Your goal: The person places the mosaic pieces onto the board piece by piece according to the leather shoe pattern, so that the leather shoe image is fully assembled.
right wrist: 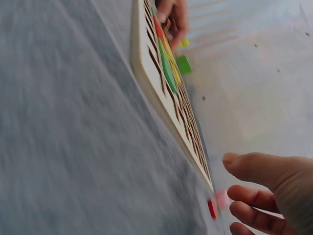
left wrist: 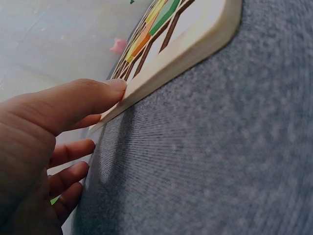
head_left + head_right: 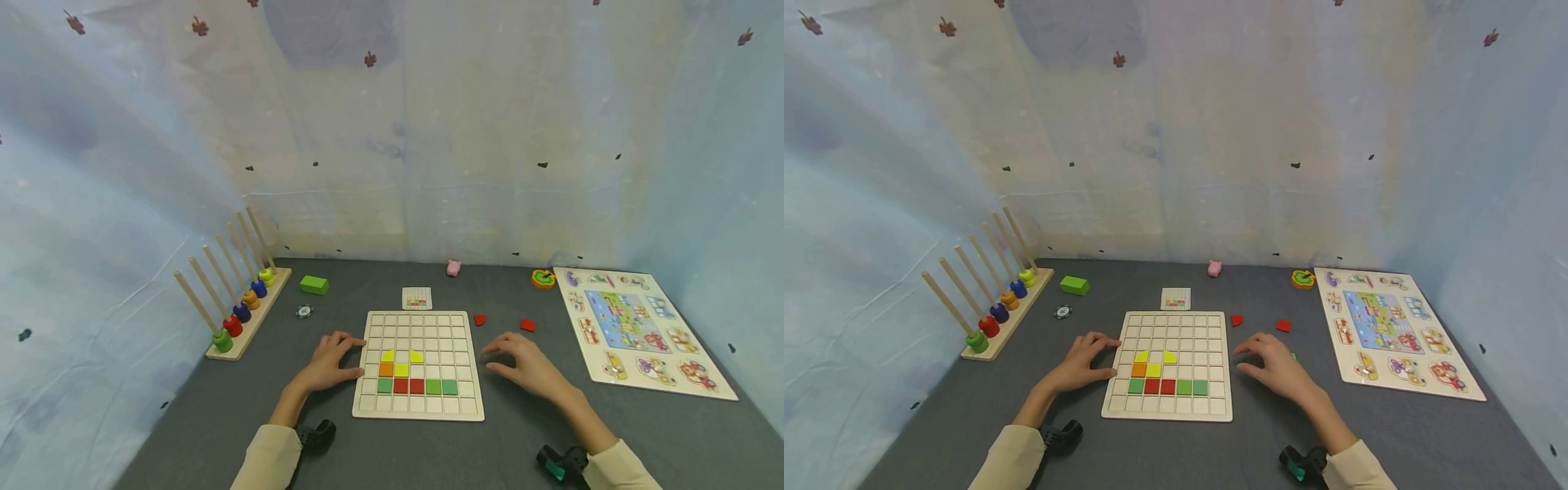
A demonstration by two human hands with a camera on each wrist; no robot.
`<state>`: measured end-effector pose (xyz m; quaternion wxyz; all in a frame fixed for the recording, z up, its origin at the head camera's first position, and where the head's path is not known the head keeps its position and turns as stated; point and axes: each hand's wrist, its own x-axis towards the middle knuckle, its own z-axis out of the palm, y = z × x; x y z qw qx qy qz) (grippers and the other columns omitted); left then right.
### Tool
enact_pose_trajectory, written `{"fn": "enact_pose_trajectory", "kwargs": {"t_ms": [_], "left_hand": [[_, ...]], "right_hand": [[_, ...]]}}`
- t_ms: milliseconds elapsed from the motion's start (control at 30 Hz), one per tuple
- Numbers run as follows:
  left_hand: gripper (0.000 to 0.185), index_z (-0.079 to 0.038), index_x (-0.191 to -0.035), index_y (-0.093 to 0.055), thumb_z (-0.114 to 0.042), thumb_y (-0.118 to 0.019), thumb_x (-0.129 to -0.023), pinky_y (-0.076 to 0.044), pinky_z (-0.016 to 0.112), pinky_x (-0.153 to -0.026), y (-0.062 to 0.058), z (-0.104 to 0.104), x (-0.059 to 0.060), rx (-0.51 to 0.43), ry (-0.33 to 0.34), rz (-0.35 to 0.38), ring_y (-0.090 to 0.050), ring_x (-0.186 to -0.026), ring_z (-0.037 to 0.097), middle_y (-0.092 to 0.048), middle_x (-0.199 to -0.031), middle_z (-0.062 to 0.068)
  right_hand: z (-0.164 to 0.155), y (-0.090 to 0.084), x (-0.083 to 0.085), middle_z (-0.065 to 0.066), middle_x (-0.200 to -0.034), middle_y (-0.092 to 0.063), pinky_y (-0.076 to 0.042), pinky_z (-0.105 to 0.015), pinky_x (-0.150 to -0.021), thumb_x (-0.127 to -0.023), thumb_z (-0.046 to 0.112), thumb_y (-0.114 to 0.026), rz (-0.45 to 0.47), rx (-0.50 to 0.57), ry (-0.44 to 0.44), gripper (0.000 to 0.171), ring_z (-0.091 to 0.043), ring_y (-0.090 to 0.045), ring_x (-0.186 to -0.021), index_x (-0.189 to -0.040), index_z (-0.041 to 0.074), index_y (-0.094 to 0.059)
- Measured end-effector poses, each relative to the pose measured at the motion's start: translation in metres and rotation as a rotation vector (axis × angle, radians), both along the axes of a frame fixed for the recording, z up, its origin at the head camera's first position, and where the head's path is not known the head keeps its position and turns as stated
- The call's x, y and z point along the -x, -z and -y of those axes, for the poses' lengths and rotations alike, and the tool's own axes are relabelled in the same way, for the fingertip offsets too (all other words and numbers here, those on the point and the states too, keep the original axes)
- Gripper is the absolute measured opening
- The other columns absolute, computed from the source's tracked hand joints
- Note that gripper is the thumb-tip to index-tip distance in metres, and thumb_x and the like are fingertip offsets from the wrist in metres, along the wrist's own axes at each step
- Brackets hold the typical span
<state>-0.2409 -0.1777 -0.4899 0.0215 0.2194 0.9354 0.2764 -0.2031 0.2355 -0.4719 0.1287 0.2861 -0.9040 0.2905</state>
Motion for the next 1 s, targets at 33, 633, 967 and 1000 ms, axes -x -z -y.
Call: {"fn": "enact_pose_trajectory", "kwargs": {"t_ms": [33,633,967,1000], "left_hand": [[0.052,-0.022,-0.127,-0.056,-0.037,-0.072,-0.080,-0.030,0.048,-0.090,0.000,0.000,0.000,-0.001,0.000,-0.001,-0.035,-0.107,0.025,-0.044,-0.122,0.004],[0.051,-0.017,-0.125,-0.057,-0.035,-0.071,-0.080,-0.031,0.050,-0.085,0.000,0.000,-0.002,-0.024,0.035,-0.063,-0.035,-0.103,0.026,-0.045,-0.119,0.008],[0.053,-0.019,-0.126,-0.057,-0.037,-0.073,-0.079,-0.031,0.049,-0.089,0.001,0.000,0.000,-0.004,-0.002,-0.011,-0.035,-0.106,0.026,-0.044,-0.121,0.005],[0.053,-0.019,-0.127,-0.057,-0.037,-0.072,-0.079,-0.031,0.049,-0.089,0.001,0.000,0.000,-0.001,-0.003,-0.008,-0.035,-0.106,0.026,-0.044,-0.121,0.005]], "right_hand": [[-0.004,0.000,0.000,0.002,-0.099,-0.061,-0.047,-0.035,-0.075,-0.078,0.015,-0.076,-0.005,-0.002,0.008,0.024,-0.016,-0.058,-0.091,-0.101,0.012,-0.070],[-0.058,-0.011,0.000,-0.013,-0.107,-0.057,-0.041,-0.048,-0.079,-0.074,0.013,-0.078,0.112,-0.121,0.077,0.042,-0.032,-0.052,-0.097,-0.112,0.004,-0.064],[-0.072,-0.014,0.001,-0.008,-0.101,-0.055,-0.041,-0.039,-0.074,-0.074,0.000,-0.069,0.234,-0.167,0.021,0.035,-0.022,-0.049,-0.089,-0.109,0.003,-0.063],[-0.072,-0.013,0.001,-0.006,-0.099,-0.055,-0.041,-0.037,-0.073,-0.076,0.001,-0.069,0.239,-0.160,0.026,0.033,-0.020,-0.050,-0.087,-0.108,0.004,-0.064]]}}
